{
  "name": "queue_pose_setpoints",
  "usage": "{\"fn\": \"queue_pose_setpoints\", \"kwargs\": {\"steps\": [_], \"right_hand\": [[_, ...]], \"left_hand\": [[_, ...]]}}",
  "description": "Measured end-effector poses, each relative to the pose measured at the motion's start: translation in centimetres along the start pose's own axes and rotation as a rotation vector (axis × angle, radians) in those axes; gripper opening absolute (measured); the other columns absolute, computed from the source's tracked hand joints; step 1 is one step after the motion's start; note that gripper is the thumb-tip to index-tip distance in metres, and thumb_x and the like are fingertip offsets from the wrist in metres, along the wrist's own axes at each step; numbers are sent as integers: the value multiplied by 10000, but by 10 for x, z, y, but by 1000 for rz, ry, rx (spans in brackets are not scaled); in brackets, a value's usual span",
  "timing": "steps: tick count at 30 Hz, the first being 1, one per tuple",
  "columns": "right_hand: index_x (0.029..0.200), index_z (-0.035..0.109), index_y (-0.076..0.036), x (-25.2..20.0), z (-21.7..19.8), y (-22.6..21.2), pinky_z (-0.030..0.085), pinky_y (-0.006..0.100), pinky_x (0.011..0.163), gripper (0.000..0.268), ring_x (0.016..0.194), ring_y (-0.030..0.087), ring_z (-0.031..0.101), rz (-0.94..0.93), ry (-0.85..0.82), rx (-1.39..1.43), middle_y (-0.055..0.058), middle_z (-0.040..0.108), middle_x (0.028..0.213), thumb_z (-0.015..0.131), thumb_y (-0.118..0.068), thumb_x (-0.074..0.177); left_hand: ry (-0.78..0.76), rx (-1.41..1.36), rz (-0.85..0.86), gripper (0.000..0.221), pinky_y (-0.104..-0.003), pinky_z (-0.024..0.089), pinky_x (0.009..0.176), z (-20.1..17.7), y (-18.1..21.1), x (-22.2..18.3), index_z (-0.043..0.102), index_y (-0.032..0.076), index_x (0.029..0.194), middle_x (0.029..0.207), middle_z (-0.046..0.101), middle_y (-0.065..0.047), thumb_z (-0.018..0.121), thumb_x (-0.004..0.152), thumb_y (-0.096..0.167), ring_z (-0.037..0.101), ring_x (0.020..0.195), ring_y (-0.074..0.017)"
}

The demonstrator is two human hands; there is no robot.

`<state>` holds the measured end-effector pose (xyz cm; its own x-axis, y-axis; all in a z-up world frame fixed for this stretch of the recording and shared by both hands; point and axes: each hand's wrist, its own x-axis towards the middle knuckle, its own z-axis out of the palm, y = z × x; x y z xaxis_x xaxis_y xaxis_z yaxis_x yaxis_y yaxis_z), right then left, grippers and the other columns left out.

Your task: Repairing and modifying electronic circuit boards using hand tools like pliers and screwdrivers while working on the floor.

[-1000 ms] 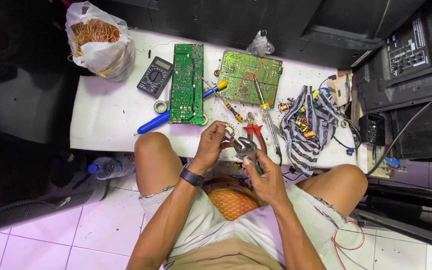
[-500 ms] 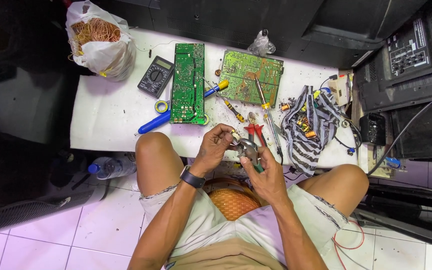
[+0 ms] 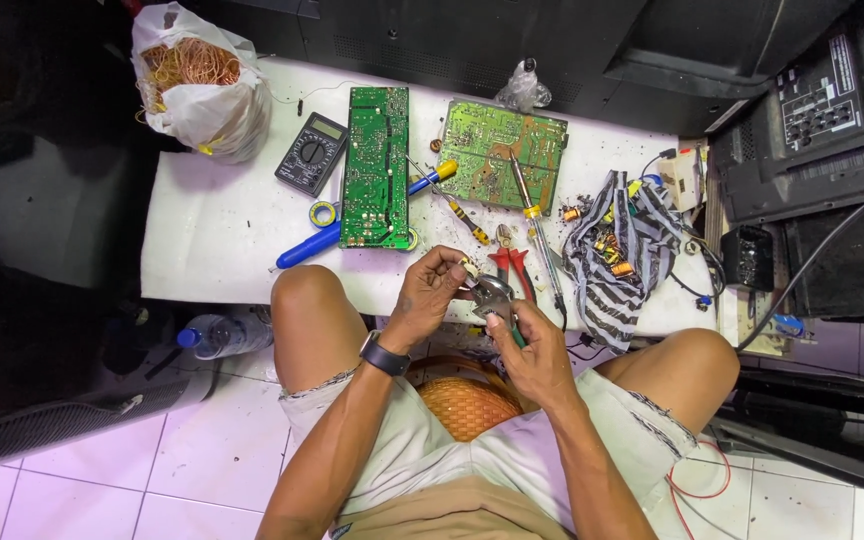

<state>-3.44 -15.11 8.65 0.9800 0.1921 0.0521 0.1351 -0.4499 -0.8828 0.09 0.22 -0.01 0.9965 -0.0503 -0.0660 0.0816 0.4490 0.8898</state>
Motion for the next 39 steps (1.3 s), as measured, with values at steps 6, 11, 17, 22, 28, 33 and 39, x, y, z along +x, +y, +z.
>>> {"fn": "queue_pose_setpoints", "kwargs": {"steps": [6,11,17,22,28,33,39], "right_hand": [[694,526,-56,0,3,1,338,226,391,244,372,117,398,64,48,40,83,490,422,660,-230,799],[869,585,-27,-2,2,9,468,304,465,119,491,173,577,54,-18,119,146,598,695,582,-139,831],[728,581,-21,1,4,2,323,241,365,217,354,112,381,35,75,27,61,383,475,664,-209,797],[791,613,-24,0,1,-14,346,280,400,175,412,123,371,-3,36,16,80,403,522,609,-195,827],[711,584,-56,1,5,-11,356,288,431,202,436,143,389,-64,113,-77,71,395,518,653,-221,805],[708,518,-63,2,12,25,340,280,448,258,460,147,374,-76,186,-99,50,314,521,669,-249,805],[889,504,-28,7,22,14,500,305,530,211,578,171,538,107,168,251,107,513,711,574,-225,866]], "left_hand": [[-16,-18,-10,225,-302,561,679,2,0,-2,542,16,958,746,559,-74,576,866,218,619,725,-133],[4,1,6,210,-301,561,672,1,4,-1,536,10,959,753,552,-77,567,873,199,624,725,-144],[-4,-8,3,208,-301,561,673,2,3,0,535,3,955,760,548,-77,568,871,191,629,732,-148],[1,9,11,222,-312,556,677,0,-1,1,535,-1,960,766,546,-82,568,874,202,627,738,-155],[5,2,9,237,-326,562,677,1,0,1,538,0,968,762,547,-84,577,866,210,629,729,-162],[-25,7,47,427,-347,549,738,13,14,-3,488,36,1164,838,542,-99,506,887,361,588,810,-168],[43,212,-216,774,-537,355,952,44,56,-28,269,-71,1285,1197,384,-345,274,859,575,435,1127,-433]]}}
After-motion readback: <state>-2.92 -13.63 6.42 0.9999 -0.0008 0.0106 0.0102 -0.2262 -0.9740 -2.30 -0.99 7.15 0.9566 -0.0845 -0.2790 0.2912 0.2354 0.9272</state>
